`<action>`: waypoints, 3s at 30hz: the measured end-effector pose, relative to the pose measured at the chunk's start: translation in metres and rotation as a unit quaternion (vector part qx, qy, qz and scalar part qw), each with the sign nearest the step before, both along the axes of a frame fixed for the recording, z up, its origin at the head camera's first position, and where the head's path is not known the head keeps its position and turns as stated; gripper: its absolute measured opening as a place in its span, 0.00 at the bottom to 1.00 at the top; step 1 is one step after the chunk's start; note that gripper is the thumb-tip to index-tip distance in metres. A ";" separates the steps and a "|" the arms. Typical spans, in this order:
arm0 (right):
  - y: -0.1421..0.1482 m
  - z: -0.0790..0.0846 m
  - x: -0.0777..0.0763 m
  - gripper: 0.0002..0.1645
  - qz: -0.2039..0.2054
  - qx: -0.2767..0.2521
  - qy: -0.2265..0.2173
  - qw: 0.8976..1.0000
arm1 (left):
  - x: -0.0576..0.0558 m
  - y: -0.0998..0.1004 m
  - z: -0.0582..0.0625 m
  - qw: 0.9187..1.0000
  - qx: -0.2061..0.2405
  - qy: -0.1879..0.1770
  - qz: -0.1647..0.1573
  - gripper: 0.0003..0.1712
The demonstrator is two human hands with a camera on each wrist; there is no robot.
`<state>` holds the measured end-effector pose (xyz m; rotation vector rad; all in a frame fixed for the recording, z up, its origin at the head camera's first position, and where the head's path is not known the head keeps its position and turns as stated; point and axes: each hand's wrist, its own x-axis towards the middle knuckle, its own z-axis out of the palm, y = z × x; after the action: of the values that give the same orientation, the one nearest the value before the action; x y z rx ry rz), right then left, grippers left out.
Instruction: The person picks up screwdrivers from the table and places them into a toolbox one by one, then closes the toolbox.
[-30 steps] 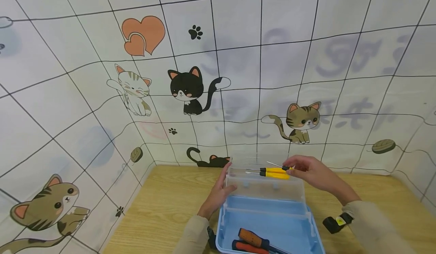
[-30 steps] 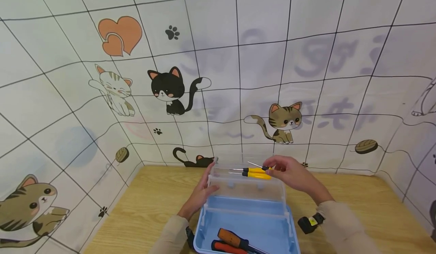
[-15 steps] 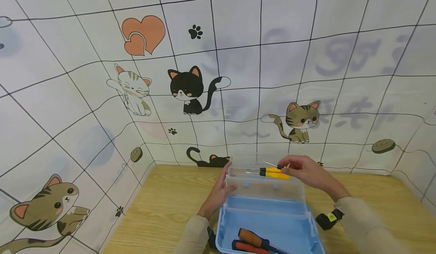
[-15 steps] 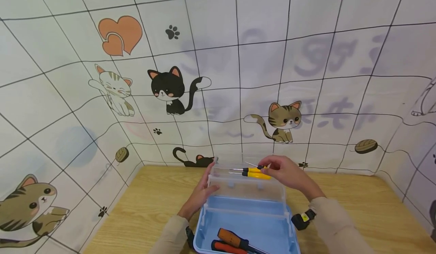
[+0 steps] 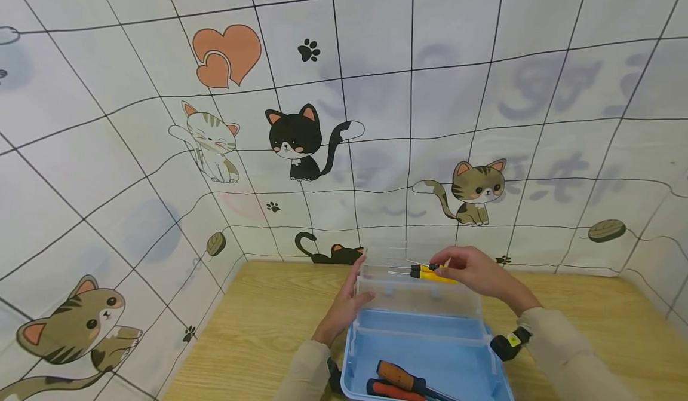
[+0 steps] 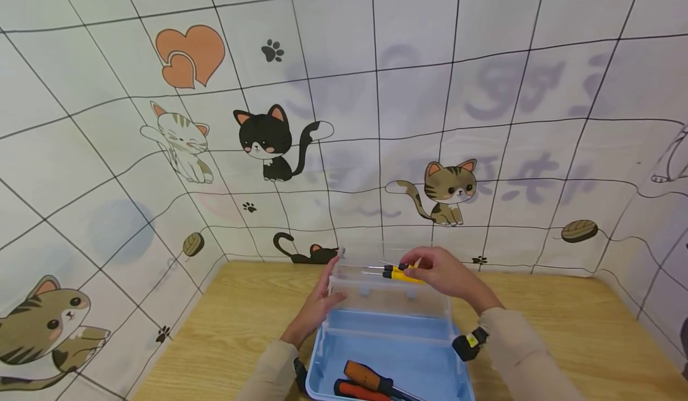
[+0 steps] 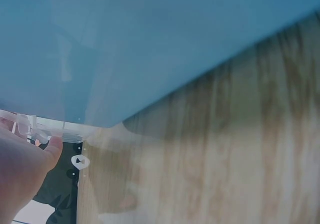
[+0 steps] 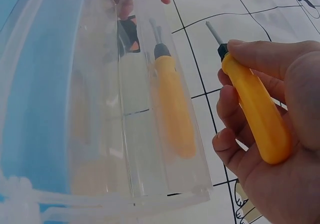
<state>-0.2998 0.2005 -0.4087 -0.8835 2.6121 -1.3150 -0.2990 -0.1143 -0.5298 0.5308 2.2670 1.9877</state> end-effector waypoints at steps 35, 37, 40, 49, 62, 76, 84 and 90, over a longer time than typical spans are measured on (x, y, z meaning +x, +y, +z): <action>-0.030 -0.017 -0.009 0.12 0.028 0.033 0.040 0.998 | 0.000 -0.001 -0.001 1.000 0.001 0.009 -0.009 0.47; -0.032 -0.017 -0.009 0.11 0.029 0.032 0.043 0.998 | 0.000 -0.001 -0.001 1.000 -0.001 0.011 -0.009 0.48; -0.035 -0.017 -0.008 0.11 0.034 0.030 0.047 0.998 | 0.001 -0.002 -0.001 1.000 -0.007 0.016 -0.004 0.47; -0.038 -0.022 -0.011 0.11 0.031 0.039 0.054 0.997 | 0.001 -0.002 -0.002 1.000 -0.009 0.017 -0.002 0.47; -0.040 -0.023 -0.011 0.11 0.026 0.050 0.053 0.997 | 0.002 -0.002 -0.001 1.000 -0.008 0.009 -0.001 0.46; -0.039 -0.025 -0.009 0.12 0.026 0.051 0.042 0.998 | 0.004 -0.002 0.001 1.000 0.007 0.002 -0.009 0.47; -0.040 -0.025 -0.008 0.14 0.024 0.039 0.033 0.998 | 0.002 -0.001 -0.001 1.000 0.008 0.006 -0.010 0.46; -0.040 -0.027 -0.009 0.17 0.020 0.034 0.034 0.999 | 0.002 -0.001 -0.001 1.000 0.006 0.002 -0.004 0.47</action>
<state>-0.3083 0.1600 -0.4359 -0.9817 2.6578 -1.1990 -0.2970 -0.1157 -0.5311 0.5440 2.2530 1.9999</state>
